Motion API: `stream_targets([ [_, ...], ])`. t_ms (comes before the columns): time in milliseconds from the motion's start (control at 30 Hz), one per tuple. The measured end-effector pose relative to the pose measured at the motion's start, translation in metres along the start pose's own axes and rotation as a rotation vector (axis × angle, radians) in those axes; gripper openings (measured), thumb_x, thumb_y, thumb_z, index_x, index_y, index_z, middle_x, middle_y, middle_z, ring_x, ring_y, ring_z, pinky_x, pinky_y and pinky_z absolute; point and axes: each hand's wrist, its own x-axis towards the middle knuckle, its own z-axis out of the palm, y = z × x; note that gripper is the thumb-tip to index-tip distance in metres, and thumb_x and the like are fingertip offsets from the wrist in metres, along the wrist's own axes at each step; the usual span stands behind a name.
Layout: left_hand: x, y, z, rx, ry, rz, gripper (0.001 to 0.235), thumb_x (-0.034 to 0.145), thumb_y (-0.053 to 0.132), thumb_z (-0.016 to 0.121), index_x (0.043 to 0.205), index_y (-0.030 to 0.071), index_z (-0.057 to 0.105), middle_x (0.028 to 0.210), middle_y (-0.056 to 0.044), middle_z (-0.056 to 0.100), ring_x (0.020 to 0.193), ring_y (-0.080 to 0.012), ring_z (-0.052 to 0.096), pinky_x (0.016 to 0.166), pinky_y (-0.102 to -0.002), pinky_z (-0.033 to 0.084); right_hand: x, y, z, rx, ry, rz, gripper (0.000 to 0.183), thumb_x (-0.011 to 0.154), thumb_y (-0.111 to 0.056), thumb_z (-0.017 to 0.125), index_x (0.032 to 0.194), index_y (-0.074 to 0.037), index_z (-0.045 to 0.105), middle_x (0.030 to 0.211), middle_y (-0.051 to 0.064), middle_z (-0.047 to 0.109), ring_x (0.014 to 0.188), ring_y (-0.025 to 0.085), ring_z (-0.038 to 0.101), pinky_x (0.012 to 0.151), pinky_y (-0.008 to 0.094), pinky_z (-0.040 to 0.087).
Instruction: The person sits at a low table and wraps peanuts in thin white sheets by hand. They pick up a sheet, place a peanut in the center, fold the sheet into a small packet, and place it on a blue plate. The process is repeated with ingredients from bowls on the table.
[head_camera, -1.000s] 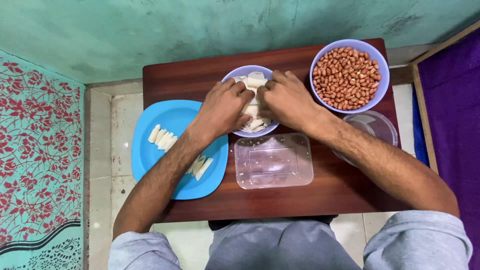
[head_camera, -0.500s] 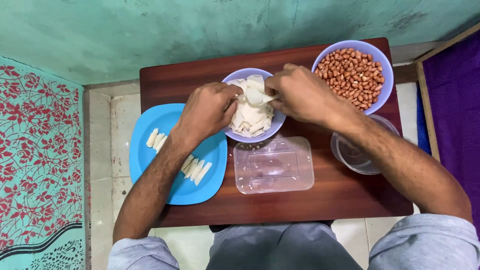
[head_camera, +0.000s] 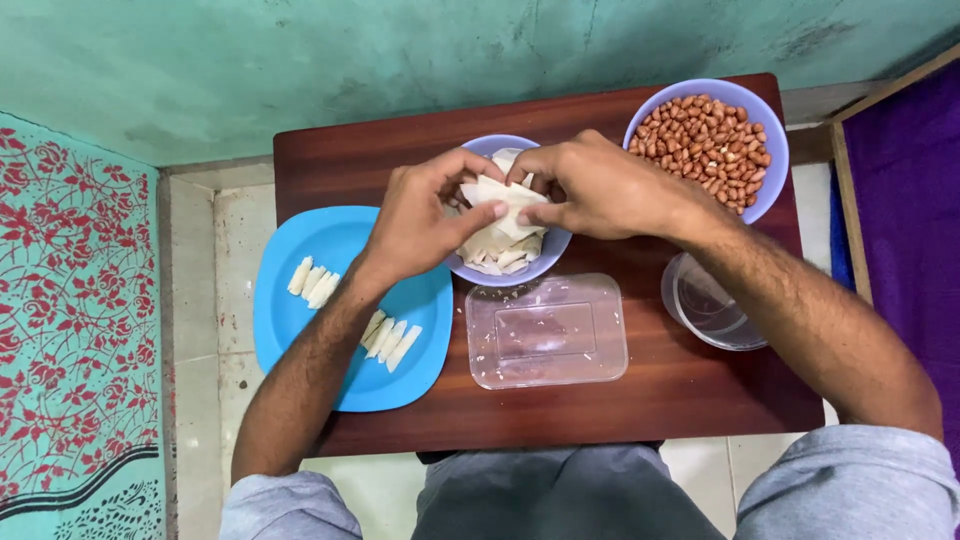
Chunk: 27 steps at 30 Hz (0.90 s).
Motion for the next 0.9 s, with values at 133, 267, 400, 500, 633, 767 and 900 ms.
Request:
stream_targets([
  [133, -0.003, -0.002, -0.006, 0.014, 0.017, -0.029, 0.029, 0.084, 0.005, 0.082, 0.111, 0.015, 0.075, 0.077, -0.006, 0.074, 0.066, -0.0122, 0.071, 0.068, -0.025, 0.057, 0.001, 0.002, 0.002, 0.014, -0.010, 0.000, 0.019, 0.090, -0.018, 0.075, 0.105, -0.007, 0.071, 0.086, 0.018, 0.078, 0.075, 0.035, 0.075, 0.067, 0.046, 0.060],
  [267, -0.006, 0.001, -0.009, -0.006, 0.023, -0.033, 0.026, 0.088, 0.002, 0.078, 0.112, 0.011, 0.074, 0.077, -0.009, 0.076, 0.068, -0.0151, 0.075, 0.069, -0.027, 0.058, 0.002, -0.003, -0.002, 0.066, -0.009, -0.004, 0.023, 0.085, -0.014, 0.080, 0.106, -0.008, 0.073, 0.086, 0.014, 0.079, 0.075, 0.030, 0.075, 0.068, 0.042, 0.060],
  [400, -0.008, 0.005, -0.008, -0.073, 0.006, -0.021, 0.024, 0.092, 0.000, 0.073, 0.115, 0.006, 0.072, 0.078, -0.013, 0.077, 0.069, -0.0167, 0.077, 0.070, -0.029, 0.059, 0.002, -0.005, -0.004, 0.090, 0.028, 0.004, 0.027, 0.082, -0.012, 0.079, 0.108, -0.011, 0.073, 0.087, 0.010, 0.080, 0.081, 0.031, 0.076, 0.073, 0.044, 0.060],
  [500, -0.012, 0.007, -0.008, -0.045, -0.013, -0.021, 0.023, 0.093, 0.002, 0.073, 0.117, 0.005, 0.072, 0.074, -0.011, 0.077, 0.067, -0.0154, 0.075, 0.071, -0.028, 0.058, 0.003, -0.002, -0.002, 0.050, 0.056, 0.036, 0.013, 0.088, -0.014, 0.074, 0.101, -0.013, 0.075, 0.082, 0.006, 0.080, 0.078, 0.028, 0.076, 0.072, 0.042, 0.060],
  [633, -0.019, 0.003, -0.015, 0.073, -0.063, -0.017, 0.027, 0.092, 0.007, 0.076, 0.118, 0.013, 0.073, 0.071, -0.006, 0.076, 0.065, -0.0159, 0.071, 0.074, -0.028, 0.055, 0.005, 0.018, 0.006, 0.058, 0.100, 0.051, 0.005, 0.091, -0.018, 0.073, 0.095, -0.016, 0.075, 0.075, 0.000, 0.079, 0.075, 0.022, 0.075, 0.071, 0.038, 0.059],
  [767, -0.021, 0.016, -0.020, 0.126, -0.039, -0.026, 0.018, 0.095, 0.008, 0.073, 0.111, 0.017, 0.075, 0.067, -0.006, 0.074, 0.064, -0.0189, 0.070, 0.069, -0.031, 0.056, 0.005, 0.021, 0.003, 0.050, 0.128, 0.060, 0.011, 0.089, -0.015, 0.076, 0.100, -0.014, 0.075, 0.079, 0.003, 0.079, 0.070, 0.021, 0.073, 0.064, 0.034, 0.057],
  [900, -0.023, 0.017, -0.023, 0.115, -0.032, -0.038, 0.013, 0.099, 0.010, 0.070, 0.105, 0.019, 0.076, 0.066, -0.004, 0.073, 0.063, -0.0134, 0.066, 0.066, -0.026, 0.052, 0.004, 0.012, 0.003, 0.042, 0.042, 0.014, 0.033, 0.087, -0.014, 0.079, 0.117, -0.002, 0.073, 0.104, 0.020, 0.078, 0.082, 0.033, 0.075, 0.068, 0.043, 0.059],
])
